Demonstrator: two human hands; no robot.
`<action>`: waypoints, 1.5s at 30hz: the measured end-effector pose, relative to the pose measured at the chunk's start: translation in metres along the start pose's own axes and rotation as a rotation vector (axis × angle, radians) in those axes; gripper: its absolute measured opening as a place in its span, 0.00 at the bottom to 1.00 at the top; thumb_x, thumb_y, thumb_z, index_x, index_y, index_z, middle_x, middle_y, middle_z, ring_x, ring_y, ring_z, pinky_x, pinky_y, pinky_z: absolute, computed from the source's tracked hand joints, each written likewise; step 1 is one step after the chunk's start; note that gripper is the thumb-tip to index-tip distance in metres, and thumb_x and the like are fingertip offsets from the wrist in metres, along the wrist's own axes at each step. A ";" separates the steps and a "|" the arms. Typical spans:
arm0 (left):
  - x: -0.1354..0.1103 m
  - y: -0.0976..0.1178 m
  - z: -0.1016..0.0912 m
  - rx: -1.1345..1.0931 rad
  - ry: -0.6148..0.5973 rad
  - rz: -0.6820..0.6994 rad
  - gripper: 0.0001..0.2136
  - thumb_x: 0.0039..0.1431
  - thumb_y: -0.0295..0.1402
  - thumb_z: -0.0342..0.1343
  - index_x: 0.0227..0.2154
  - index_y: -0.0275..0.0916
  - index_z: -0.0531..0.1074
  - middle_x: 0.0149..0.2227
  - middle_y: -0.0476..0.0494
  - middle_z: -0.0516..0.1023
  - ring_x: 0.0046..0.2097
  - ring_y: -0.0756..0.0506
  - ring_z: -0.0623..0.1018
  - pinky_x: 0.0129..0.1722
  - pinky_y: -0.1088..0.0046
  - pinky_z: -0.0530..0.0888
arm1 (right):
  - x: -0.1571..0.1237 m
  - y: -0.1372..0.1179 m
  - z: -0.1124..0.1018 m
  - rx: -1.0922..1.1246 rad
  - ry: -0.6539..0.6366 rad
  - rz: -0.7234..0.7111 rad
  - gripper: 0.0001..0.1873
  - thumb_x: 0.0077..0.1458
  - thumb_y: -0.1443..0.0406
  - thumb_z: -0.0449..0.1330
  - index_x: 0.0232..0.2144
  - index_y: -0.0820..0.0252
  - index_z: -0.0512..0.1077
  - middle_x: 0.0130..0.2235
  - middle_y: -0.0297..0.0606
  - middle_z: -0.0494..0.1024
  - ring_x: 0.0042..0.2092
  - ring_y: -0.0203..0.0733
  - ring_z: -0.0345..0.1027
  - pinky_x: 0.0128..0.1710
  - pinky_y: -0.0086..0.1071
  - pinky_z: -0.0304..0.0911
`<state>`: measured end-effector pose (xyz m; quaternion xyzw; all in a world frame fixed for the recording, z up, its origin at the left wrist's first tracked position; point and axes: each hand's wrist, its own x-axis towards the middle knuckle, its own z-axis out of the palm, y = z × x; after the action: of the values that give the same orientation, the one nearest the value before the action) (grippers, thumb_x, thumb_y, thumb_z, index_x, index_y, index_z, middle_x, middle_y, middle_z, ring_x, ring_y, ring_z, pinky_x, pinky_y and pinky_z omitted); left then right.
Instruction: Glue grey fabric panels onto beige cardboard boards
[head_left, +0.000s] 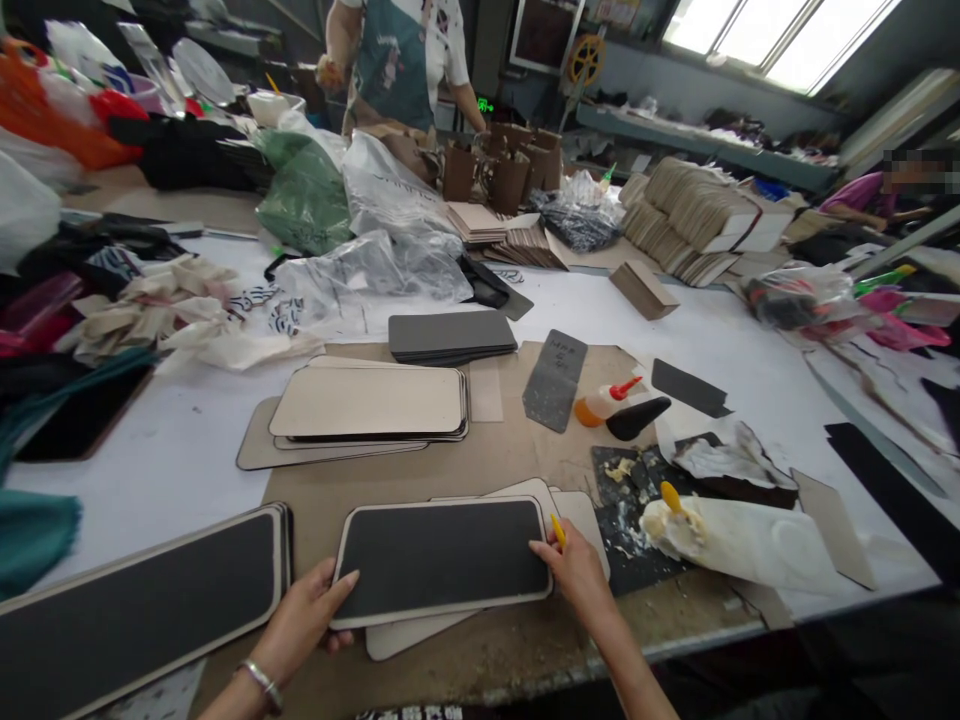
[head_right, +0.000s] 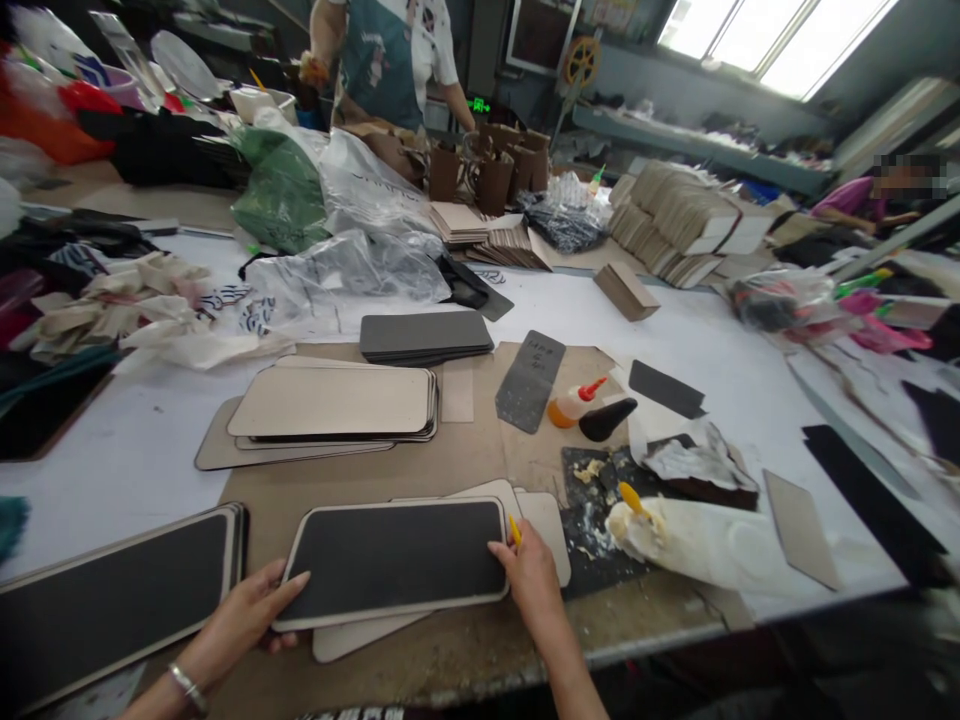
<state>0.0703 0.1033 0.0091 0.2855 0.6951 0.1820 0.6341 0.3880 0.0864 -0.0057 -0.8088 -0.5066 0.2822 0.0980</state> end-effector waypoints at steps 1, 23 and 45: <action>0.001 0.000 0.000 0.007 0.001 0.000 0.23 0.32 0.48 0.60 0.28 0.37 0.62 0.16 0.52 0.71 0.12 0.51 0.69 0.08 0.82 0.62 | 0.000 0.000 0.000 0.015 0.001 -0.002 0.08 0.44 0.60 0.55 0.22 0.56 0.59 0.21 0.29 0.68 0.24 0.36 0.63 0.26 0.27 0.54; 0.024 -0.003 -0.012 -0.066 0.066 0.210 0.11 0.37 0.41 0.59 0.17 0.38 0.68 0.18 0.49 0.72 0.29 0.45 0.74 0.29 0.73 0.70 | -0.007 0.009 0.010 -0.019 -0.034 0.040 0.11 0.43 0.56 0.51 0.24 0.56 0.58 0.21 0.31 0.68 0.24 0.38 0.64 0.25 0.28 0.56; 0.047 -0.013 -0.013 0.017 0.056 0.251 0.14 0.36 0.43 0.54 0.11 0.38 0.62 0.13 0.54 0.63 0.22 0.49 0.67 0.23 0.75 0.63 | -0.002 0.012 0.001 -0.025 -0.055 0.111 0.15 0.39 0.54 0.53 0.14 0.58 0.61 0.12 0.30 0.63 0.19 0.36 0.60 0.20 0.27 0.51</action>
<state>0.0539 0.1242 -0.0331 0.3704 0.6729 0.2618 0.5843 0.3958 0.0794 -0.0115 -0.8287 -0.4671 0.3030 0.0580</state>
